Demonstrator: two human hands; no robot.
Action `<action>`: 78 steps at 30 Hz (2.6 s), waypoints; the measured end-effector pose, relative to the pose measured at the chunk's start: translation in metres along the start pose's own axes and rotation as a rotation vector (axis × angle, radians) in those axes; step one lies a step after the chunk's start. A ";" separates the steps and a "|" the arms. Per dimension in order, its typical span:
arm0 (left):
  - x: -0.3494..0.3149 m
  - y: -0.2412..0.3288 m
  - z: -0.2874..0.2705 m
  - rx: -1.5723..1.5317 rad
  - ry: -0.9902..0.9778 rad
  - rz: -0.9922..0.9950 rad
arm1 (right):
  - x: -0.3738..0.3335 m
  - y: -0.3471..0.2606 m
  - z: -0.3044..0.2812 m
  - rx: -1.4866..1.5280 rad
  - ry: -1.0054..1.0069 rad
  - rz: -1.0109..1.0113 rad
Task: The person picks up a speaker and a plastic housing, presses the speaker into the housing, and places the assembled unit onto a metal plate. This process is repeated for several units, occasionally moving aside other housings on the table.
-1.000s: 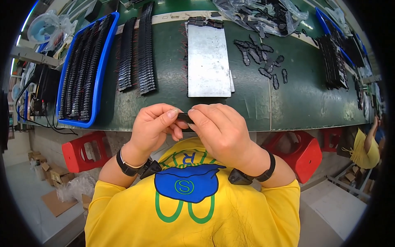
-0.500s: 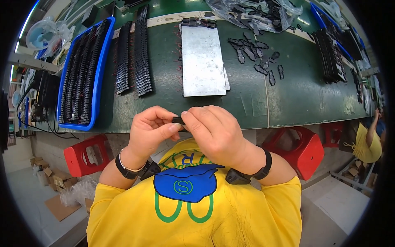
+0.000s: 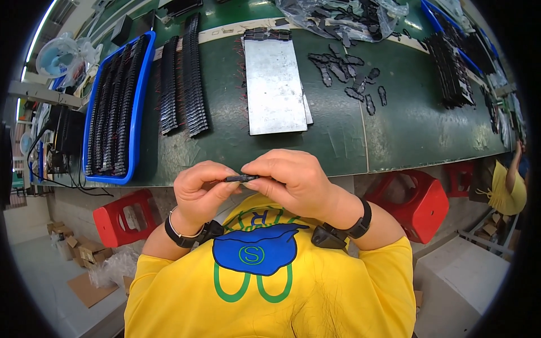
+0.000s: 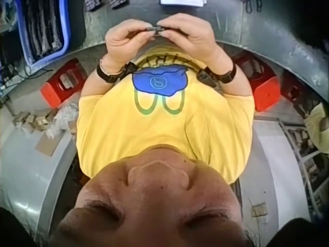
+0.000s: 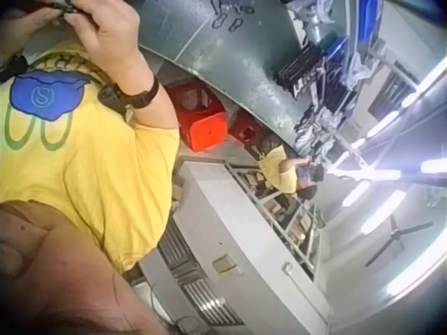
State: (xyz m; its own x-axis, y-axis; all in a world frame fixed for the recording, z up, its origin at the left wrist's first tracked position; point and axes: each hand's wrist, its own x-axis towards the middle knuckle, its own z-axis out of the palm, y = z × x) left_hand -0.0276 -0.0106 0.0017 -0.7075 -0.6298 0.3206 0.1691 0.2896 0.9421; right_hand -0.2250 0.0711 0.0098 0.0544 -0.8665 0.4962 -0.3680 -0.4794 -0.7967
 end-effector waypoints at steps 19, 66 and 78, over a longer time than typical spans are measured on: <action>0.006 0.000 -0.002 0.076 -0.045 -0.024 | 0.001 0.005 0.008 -0.159 0.076 -0.203; -0.002 0.009 -0.020 0.599 0.003 0.158 | 0.006 0.011 0.026 -0.196 -0.076 0.013; 0.002 -0.003 -0.049 0.821 0.127 0.115 | 0.003 0.005 0.002 -0.258 -0.095 -0.033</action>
State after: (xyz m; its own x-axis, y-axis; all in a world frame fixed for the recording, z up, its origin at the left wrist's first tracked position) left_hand 0.0039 -0.0476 0.0048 -0.6253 -0.6268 0.4650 -0.3531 0.7586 0.5476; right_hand -0.2248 0.0654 0.0064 0.1527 -0.8658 0.4765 -0.5884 -0.4671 -0.6600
